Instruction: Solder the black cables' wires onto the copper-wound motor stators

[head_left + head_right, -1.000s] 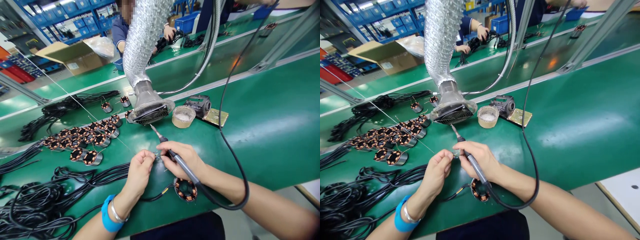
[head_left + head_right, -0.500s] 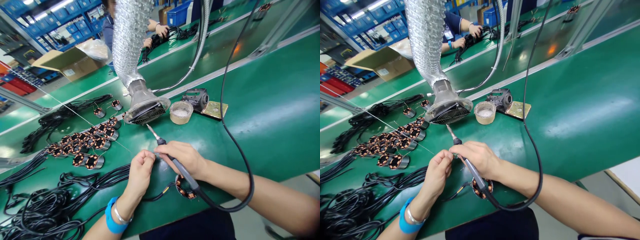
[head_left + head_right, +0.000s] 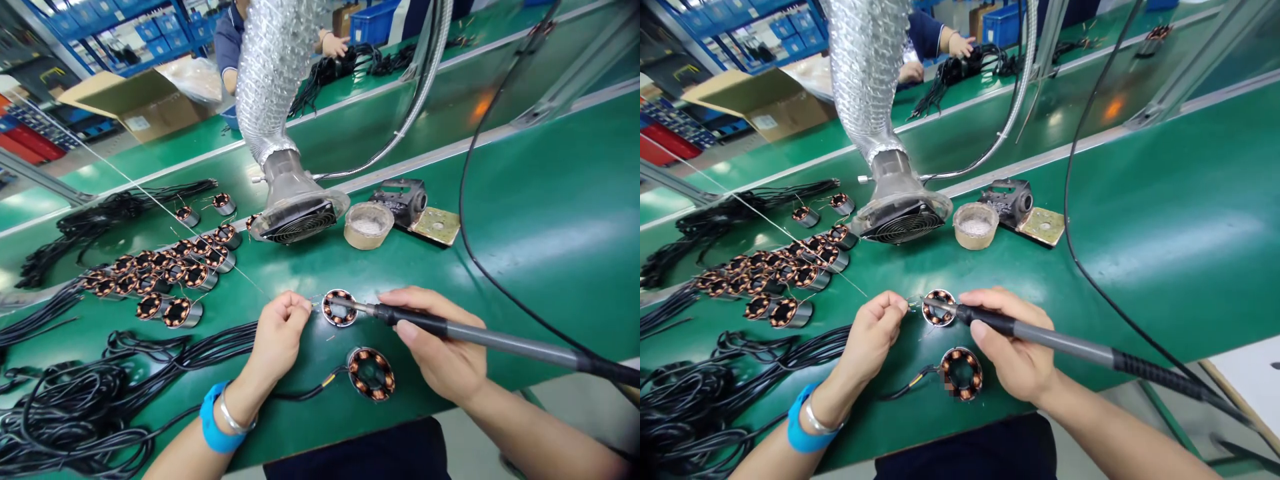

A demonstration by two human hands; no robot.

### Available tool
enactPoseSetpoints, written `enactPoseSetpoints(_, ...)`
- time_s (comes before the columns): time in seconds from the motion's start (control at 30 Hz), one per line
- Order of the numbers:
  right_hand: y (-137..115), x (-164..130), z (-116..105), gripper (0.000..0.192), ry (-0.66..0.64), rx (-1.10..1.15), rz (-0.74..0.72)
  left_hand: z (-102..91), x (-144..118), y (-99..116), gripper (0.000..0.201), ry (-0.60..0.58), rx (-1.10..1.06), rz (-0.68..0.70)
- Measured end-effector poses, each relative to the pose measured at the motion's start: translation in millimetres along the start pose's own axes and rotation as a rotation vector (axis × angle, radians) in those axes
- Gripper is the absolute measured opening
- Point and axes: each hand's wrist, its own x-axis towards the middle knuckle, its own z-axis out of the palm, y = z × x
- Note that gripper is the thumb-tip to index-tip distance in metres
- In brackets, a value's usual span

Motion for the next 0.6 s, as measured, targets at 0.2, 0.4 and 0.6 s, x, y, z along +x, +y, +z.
enactPoseSetpoints(0.2,8.5,-3.7,6.9,0.015,-0.011,-0.025,0.018,-0.2,-1.4,4.0,0.025,-0.018,0.027,0.002)
enactPoseSetpoints(0.4,2.9,-1.1,6.6,0.017,-0.029,-0.047,0.009,0.5,-3.3,5.1,0.023,-0.028,0.065,0.013)
enactPoseSetpoints(0.6,3.1,-1.6,9.4,0.017,-0.027,-0.020,-0.010,1.1,-2.6,5.7,0.023,-0.023,0.065,0.018)
